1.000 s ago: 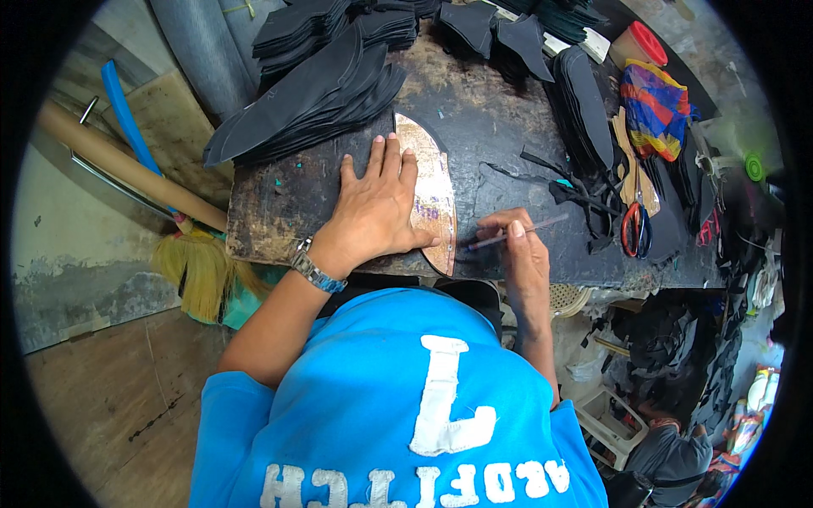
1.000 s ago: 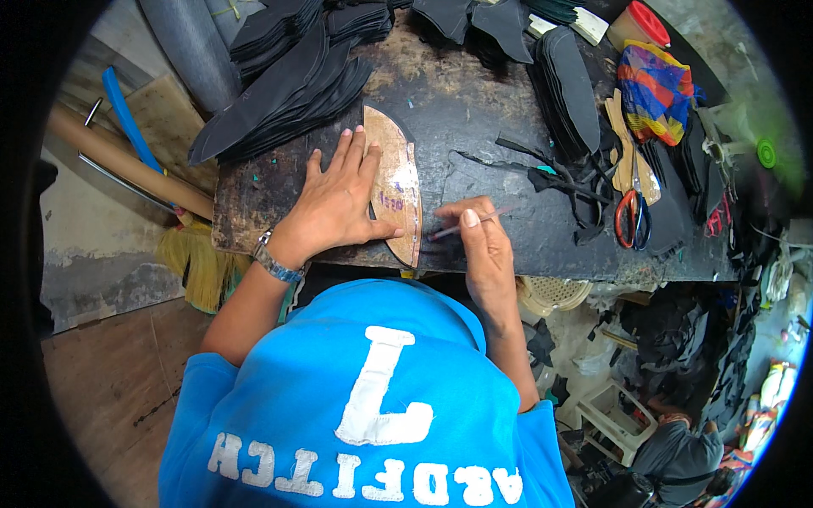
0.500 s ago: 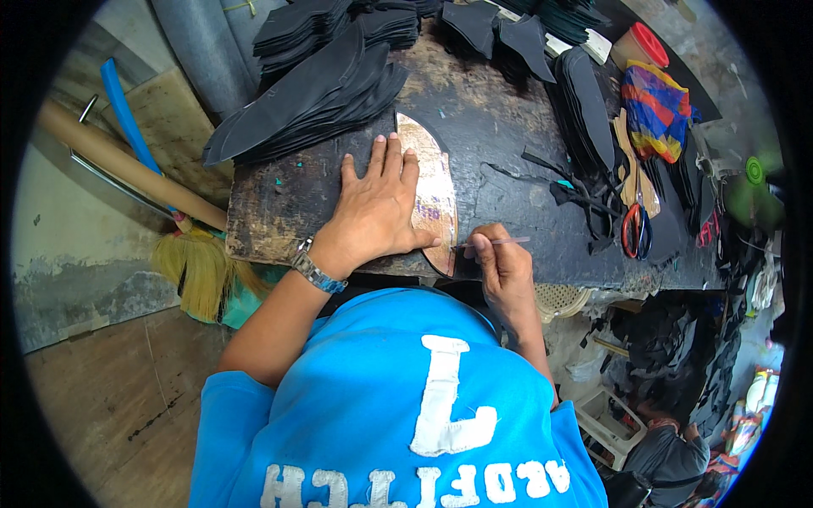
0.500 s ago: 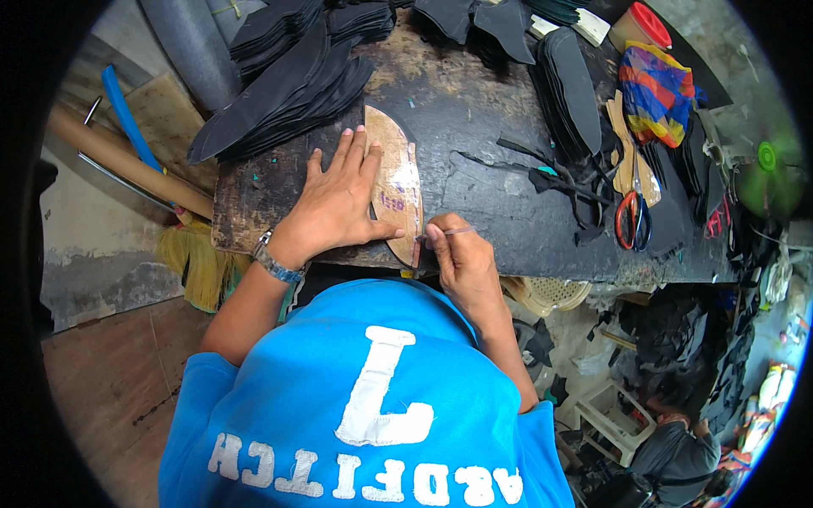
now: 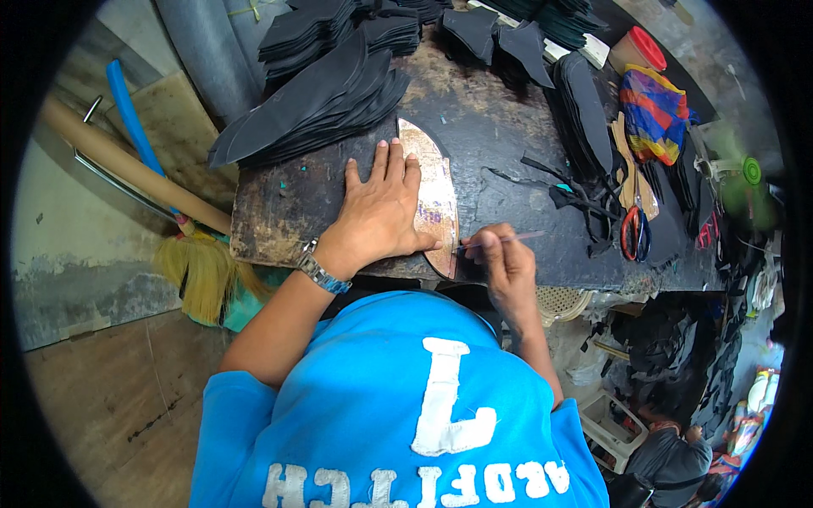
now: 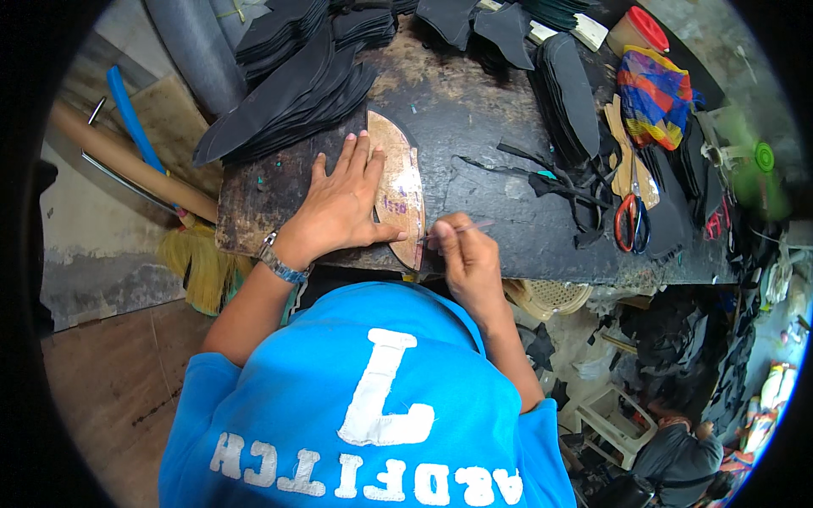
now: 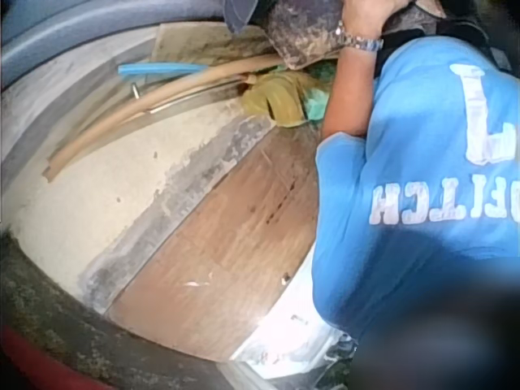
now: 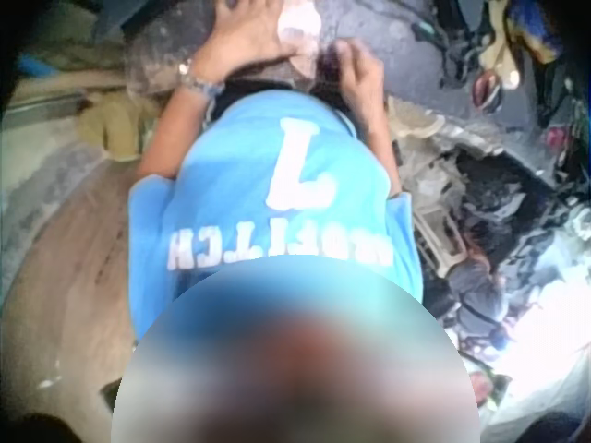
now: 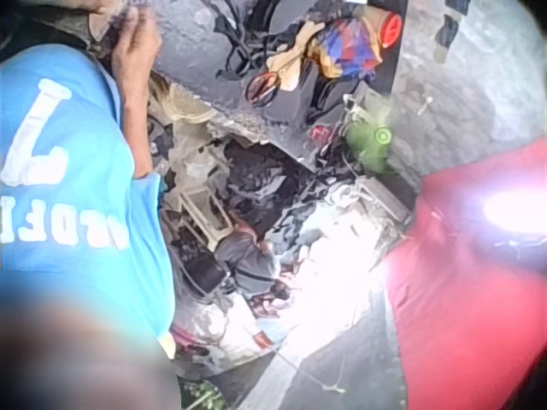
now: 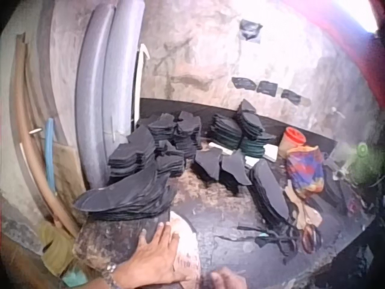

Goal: The person places a cardboard template on a black rubber insole and uses a pen to trace its outline. They repeat this process on multiple insoles, stacking the marked pieces on the table.

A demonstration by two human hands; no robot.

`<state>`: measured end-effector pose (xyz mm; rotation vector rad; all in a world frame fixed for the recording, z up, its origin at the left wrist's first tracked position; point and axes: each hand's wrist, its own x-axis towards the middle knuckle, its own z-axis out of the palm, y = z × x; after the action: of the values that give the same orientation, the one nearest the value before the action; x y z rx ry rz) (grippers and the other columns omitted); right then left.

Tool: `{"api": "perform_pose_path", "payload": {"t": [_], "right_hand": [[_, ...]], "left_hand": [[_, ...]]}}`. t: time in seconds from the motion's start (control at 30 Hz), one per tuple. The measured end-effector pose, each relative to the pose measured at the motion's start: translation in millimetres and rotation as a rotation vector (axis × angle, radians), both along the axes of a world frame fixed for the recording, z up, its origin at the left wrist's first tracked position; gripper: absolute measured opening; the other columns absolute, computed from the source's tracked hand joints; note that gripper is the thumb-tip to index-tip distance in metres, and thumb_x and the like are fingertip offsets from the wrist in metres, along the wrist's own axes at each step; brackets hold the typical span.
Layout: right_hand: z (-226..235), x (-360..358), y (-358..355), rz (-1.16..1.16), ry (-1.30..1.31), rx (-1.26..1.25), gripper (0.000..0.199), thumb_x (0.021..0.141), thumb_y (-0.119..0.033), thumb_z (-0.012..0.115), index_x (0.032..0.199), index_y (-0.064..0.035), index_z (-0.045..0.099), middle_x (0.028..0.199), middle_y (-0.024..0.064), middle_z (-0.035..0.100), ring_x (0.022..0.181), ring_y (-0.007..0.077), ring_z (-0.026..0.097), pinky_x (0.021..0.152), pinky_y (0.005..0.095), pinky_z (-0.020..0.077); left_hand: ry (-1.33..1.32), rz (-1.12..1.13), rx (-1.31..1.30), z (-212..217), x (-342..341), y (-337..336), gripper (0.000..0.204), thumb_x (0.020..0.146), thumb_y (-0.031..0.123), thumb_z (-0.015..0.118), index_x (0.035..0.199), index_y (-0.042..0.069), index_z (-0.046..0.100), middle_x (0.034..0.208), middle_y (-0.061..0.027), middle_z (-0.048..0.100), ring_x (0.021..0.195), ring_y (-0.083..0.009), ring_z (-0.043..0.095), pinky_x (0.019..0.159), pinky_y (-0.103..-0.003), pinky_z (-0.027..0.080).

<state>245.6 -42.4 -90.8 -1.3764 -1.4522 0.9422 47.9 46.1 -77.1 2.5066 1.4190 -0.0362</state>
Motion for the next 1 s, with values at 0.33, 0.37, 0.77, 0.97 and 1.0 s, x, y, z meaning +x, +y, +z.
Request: {"api": "perform_pose_path", "payload": {"t": [0.33, 0.37, 0.77, 0.97, 1.0], "right_hand": [[-1.8, 0.1, 12.1, -0.038, -0.050, 0.067, 0.021, 0.104, -0.012, 0.053, 0.091, 0.0008, 0.062, 0.078, 0.0072, 0.063, 0.070, 0.0136, 0.061, 0.065, 0.0282, 0.0484], [-1.9, -0.1, 12.5, -0.029, -0.067, 0.075, 0.020, 0.104, -0.012, 0.053, 0.091, 0.0009, 0.062, 0.078, 0.0080, 0.063, 0.069, 0.0151, 0.061, 0.065, 0.0288, 0.0485], [-3.7, -1.8, 17.3, 0.024, -0.252, 0.063, 0.023, 0.105, -0.019, 0.053, 0.094, 0.0003, 0.061, 0.082, 0.0082, 0.067, 0.072, 0.0138, 0.061, 0.067, 0.0283, 0.0496], [-2.2, 1.3, 33.2, -0.040, -0.083, 0.066, 0.026, 0.106, -0.020, 0.050, 0.094, -0.0009, 0.062, 0.079, 0.0057, 0.065, 0.069, 0.0112, 0.059, 0.066, 0.0267, 0.0490], [-2.1, 0.5, 35.2, -0.022, -0.101, 0.045, 0.027, 0.107, -0.021, 0.049, 0.094, -0.0013, 0.062, 0.081, 0.0051, 0.066, 0.071, 0.0100, 0.058, 0.067, 0.0259, 0.0487]], "left_hand": [[-0.003, -0.010, 0.021, -2.3, -0.7, 0.1, 0.119, 0.071, 0.072, 0.071, 0.147, -0.011, 0.030, 0.155, -0.0359, 0.024, 0.147, -0.0473, 0.021, 0.109, -0.070, 0.026], [-0.002, -0.009, 0.021, -3.1, -0.7, -0.1, 0.119, 0.072, 0.072, 0.071, 0.147, -0.011, 0.030, 0.155, -0.0359, 0.024, 0.147, -0.0473, 0.021, 0.109, -0.070, 0.026], [-0.009, -0.004, 0.004, 0.6, 0.4, 0.2, 0.118, 0.071, 0.067, 0.074, 0.148, -0.010, 0.028, 0.155, -0.0355, 0.024, 0.147, -0.0478, 0.022, 0.109, -0.070, 0.026], [-0.003, 0.000, -0.006, 2.1, 1.1, -0.3, 0.117, 0.070, 0.065, 0.075, 0.147, -0.010, 0.029, 0.154, -0.0353, 0.025, 0.147, -0.0474, 0.021, 0.109, -0.070, 0.026], [-0.001, 0.001, -0.007, 2.2, 1.0, 0.0, 0.117, 0.070, 0.065, 0.075, 0.147, -0.010, 0.029, 0.154, -0.0353, 0.025, 0.147, -0.0474, 0.021, 0.109, -0.070, 0.026]]}}
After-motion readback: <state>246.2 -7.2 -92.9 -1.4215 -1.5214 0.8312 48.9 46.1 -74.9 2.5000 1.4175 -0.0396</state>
